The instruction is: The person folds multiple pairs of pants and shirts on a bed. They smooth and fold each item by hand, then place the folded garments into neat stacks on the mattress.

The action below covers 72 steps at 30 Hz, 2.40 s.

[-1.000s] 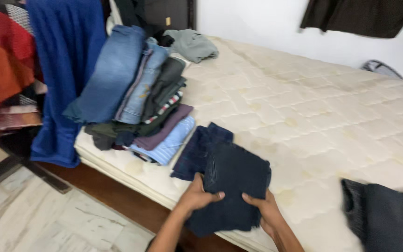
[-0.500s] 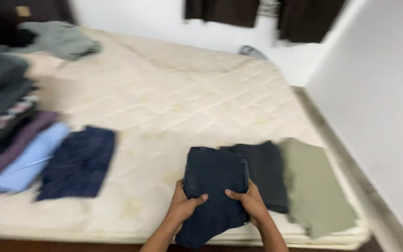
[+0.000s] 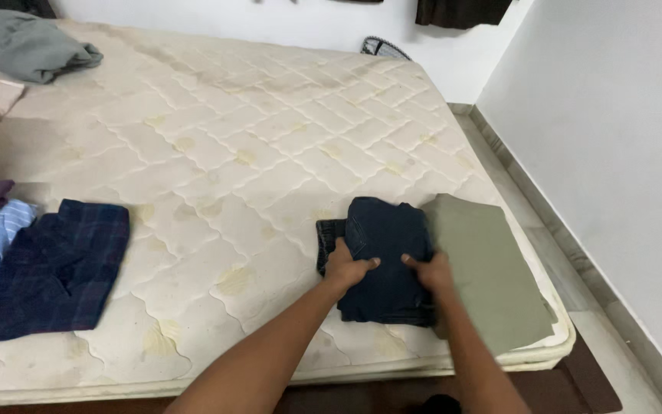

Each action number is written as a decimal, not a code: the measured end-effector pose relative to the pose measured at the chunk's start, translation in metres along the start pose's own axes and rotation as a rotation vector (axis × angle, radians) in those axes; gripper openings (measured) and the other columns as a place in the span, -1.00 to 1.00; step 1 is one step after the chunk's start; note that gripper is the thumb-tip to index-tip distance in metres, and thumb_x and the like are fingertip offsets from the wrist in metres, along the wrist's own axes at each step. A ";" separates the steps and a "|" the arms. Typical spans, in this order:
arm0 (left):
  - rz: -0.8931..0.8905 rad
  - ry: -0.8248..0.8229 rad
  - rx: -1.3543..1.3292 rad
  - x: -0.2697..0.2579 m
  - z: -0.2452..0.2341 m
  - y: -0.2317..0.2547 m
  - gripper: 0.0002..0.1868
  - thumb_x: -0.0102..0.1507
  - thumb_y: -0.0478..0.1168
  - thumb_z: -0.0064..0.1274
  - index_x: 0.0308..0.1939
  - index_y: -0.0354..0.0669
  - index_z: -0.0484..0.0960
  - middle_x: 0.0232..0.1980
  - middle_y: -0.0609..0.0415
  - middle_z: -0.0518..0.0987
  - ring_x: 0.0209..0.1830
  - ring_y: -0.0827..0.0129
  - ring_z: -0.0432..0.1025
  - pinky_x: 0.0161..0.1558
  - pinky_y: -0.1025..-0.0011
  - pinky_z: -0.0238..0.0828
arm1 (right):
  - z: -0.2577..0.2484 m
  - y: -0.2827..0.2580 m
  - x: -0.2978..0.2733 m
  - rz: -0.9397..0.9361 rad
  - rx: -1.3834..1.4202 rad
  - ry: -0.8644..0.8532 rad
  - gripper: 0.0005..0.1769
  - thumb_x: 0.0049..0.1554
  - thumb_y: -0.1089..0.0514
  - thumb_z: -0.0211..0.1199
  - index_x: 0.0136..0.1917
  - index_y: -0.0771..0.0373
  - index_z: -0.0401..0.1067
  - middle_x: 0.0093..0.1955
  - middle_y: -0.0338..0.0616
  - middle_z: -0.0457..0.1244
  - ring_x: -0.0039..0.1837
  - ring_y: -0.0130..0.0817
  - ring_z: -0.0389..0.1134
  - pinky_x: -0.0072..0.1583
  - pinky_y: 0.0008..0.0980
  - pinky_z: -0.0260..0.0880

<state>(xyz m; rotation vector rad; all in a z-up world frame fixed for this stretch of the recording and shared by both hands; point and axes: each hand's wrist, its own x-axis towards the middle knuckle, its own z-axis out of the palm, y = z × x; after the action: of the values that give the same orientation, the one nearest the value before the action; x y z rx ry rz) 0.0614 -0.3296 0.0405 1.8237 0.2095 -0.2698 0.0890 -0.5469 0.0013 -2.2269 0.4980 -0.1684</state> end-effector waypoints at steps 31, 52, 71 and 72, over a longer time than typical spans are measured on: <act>-0.105 0.098 -0.360 -0.043 -0.015 -0.030 -0.45 0.23 -0.22 0.13 0.26 -0.30 0.35 0.16 -0.15 0.53 0.13 0.20 0.47 0.15 0.35 0.41 | -0.021 -0.179 -0.005 -1.223 -0.932 -0.670 -0.82 0.00 0.27 0.35 -0.23 -0.01 0.69 0.06 -0.26 0.43 0.43 -0.28 0.23 0.62 0.02 -0.28; -0.090 0.022 -0.498 0.011 -0.103 -0.127 -0.64 0.28 -0.12 -0.08 0.07 -0.23 0.54 -0.12 0.05 0.55 -0.28 0.36 0.45 -0.31 0.36 0.31 | 0.075 -0.069 -0.043 -0.691 -0.561 -0.194 -0.02 0.19 -0.43 0.02 0.69 -0.22 -0.33 0.75 -0.14 -0.44 0.72 -0.17 -0.43 0.57 0.24 -0.53; -0.085 0.848 0.025 -0.102 -0.493 -0.231 -0.17 0.04 0.10 0.39 0.16 -0.46 0.51 0.10 -0.26 0.63 0.08 0.03 0.55 0.15 0.20 0.44 | 0.318 -0.243 -0.231 -0.227 0.439 -0.982 -0.17 0.11 -0.18 0.35 0.42 0.46 0.32 0.39 0.17 0.33 0.39 -0.12 0.33 0.37 -0.22 0.31; -0.080 0.820 -0.091 -0.096 -0.495 -0.235 -0.17 0.01 0.08 0.40 0.17 -0.44 0.51 0.09 -0.22 0.64 0.06 0.07 0.56 0.13 0.23 0.47 | 0.331 -0.249 -0.238 -0.155 0.470 -1.014 -0.14 0.13 -0.15 0.31 0.48 0.43 0.19 0.45 0.14 0.26 0.41 -0.09 0.30 0.38 -0.22 0.30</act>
<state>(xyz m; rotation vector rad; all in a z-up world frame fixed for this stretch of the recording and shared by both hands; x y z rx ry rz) -0.0595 0.2094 -0.0232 1.7479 0.8482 0.4447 0.0395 -0.0722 -0.0132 -1.6062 -0.2540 0.6727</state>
